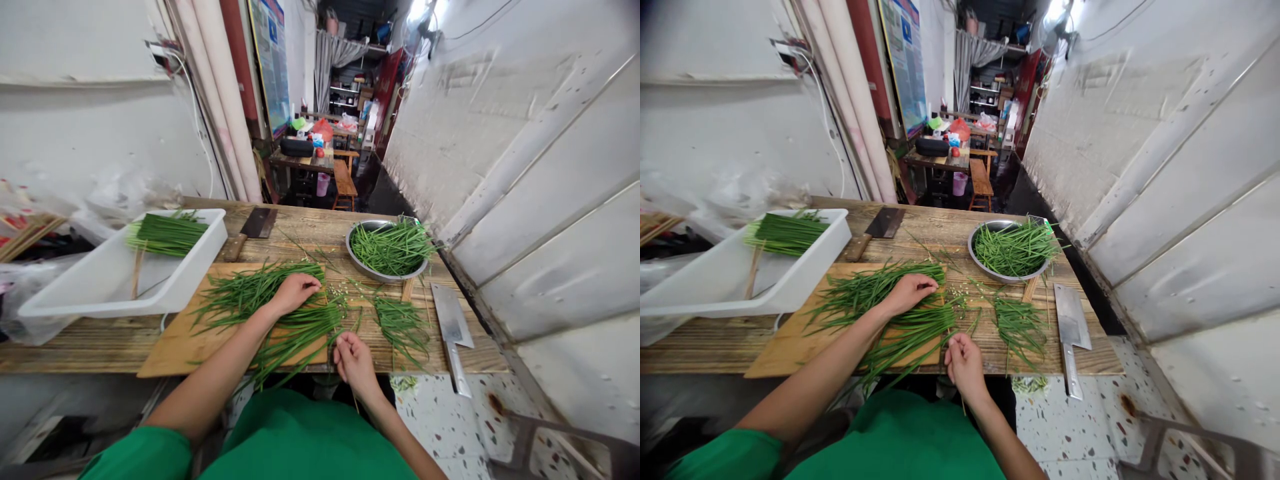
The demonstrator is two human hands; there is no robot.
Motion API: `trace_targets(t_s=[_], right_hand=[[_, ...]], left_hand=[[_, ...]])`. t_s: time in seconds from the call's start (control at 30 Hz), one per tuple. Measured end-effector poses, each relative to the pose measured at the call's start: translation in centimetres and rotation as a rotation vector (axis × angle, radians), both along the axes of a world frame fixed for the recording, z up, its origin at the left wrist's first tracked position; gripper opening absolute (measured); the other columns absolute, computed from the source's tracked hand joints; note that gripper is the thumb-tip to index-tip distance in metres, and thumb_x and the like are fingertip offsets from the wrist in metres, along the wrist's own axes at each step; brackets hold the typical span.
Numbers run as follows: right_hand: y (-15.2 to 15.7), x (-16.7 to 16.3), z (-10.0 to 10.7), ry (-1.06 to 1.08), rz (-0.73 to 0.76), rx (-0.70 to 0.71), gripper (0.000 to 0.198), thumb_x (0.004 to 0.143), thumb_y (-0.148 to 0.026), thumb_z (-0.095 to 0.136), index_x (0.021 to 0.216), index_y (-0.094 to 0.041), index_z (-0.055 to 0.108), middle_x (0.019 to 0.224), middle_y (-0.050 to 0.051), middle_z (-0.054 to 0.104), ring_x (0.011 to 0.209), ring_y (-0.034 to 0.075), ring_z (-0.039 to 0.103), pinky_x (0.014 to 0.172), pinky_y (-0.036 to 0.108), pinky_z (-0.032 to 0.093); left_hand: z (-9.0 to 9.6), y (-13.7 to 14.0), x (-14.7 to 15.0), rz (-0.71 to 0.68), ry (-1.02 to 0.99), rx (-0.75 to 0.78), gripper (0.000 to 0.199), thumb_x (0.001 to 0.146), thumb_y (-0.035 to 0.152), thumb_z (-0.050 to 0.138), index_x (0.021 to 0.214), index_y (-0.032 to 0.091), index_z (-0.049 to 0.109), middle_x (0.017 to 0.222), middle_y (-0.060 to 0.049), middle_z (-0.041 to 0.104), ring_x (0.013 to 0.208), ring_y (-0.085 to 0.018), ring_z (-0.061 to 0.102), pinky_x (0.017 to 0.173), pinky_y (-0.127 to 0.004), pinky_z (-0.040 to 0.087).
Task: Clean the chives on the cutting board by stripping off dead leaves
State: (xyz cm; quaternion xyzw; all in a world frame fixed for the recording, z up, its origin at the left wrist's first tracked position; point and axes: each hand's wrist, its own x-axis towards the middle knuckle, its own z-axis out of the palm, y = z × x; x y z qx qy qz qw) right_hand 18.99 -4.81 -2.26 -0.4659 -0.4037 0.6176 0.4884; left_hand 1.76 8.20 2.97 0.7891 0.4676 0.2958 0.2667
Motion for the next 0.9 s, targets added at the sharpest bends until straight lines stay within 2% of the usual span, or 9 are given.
trace_targets(t_s=[0.17,0.33,0.47,0.57,0.67,0.77,0.9], right_hand=[[-0.1,-0.1,0.1,0.006,-0.004,0.007,0.036,0.074,-0.053,0.052,0.069,-0.018,0.043,0.046,-0.009,0.047,0.022,0.000,0.026,0.024,0.013,0.012],[-0.1,-0.1,0.3,0.002,-0.006,0.021,0.037,0.074,-0.054,0.052,0.068,-0.019,0.042,0.045,-0.009,0.047,0.022,0.001,0.026,0.024,0.013,0.012],[-0.1,-0.1,0.2,-0.006,-0.006,0.032,0.037,0.075,-0.054,0.051,0.069,-0.019,0.042,0.047,-0.009,0.047,0.023,0.001,0.027,0.024,0.013,0.012],[-0.1,0.0,0.1,-0.008,-0.002,0.029,0.037,0.075,-0.054,0.050,0.069,-0.019,0.042,0.047,-0.009,0.047,0.022,0.000,0.027,0.024,0.013,0.012],[-0.1,0.0,0.1,-0.008,-0.001,0.024,0.037,0.075,-0.054,0.050,0.069,-0.019,0.042,0.046,-0.009,0.047,0.022,0.000,0.026,0.024,0.013,0.012],[-0.1,0.0,0.2,-0.004,0.001,0.021,0.036,0.075,-0.053,0.051,0.069,-0.019,0.042,0.046,-0.009,0.047,0.022,0.001,0.026,0.024,0.013,0.012],[-0.1,0.0,0.2,0.008,0.000,0.011,0.035,0.074,-0.053,0.052,0.069,-0.019,0.043,0.046,-0.009,0.047,0.022,0.001,0.025,0.024,0.013,0.011]], left_hand=[[0.4,-1.0,-0.1,-0.087,0.046,0.086,0.017,0.079,0.024,0.054,0.083,0.017,0.068,0.083,-0.004,0.064,0.079,-0.014,0.057,0.075,-0.025,0.042],[1.2,-2.6,-0.1,-0.262,0.171,0.148,0.020,0.082,0.026,0.050,0.088,0.019,0.068,0.090,-0.005,0.062,0.083,-0.014,0.056,0.076,-0.023,0.042],[1.5,-2.0,-1.1,-0.181,0.153,0.170,0.026,0.085,0.025,0.044,0.101,0.019,0.064,0.099,-0.006,0.064,0.092,-0.015,0.057,0.084,-0.025,0.041],[1.4,-1.1,-1.7,-0.248,0.207,0.119,0.026,0.084,0.022,0.047,0.104,0.020,0.063,0.106,-0.005,0.064,0.100,-0.015,0.056,0.090,-0.026,0.039],[1.3,-0.7,-1.6,-0.336,0.290,0.020,0.026,0.083,0.021,0.047,0.103,0.020,0.064,0.104,-0.004,0.065,0.098,-0.016,0.058,0.087,-0.025,0.040],[1.1,-0.8,-1.6,-0.344,0.299,-0.037,0.028,0.085,0.020,0.044,0.106,0.020,0.063,0.103,-0.004,0.065,0.095,-0.015,0.058,0.085,-0.024,0.041],[1.1,-0.7,-2.0,-0.312,0.290,-0.016,0.026,0.083,0.023,0.048,0.103,0.020,0.064,0.099,-0.005,0.065,0.092,-0.016,0.058,0.083,-0.023,0.040]])
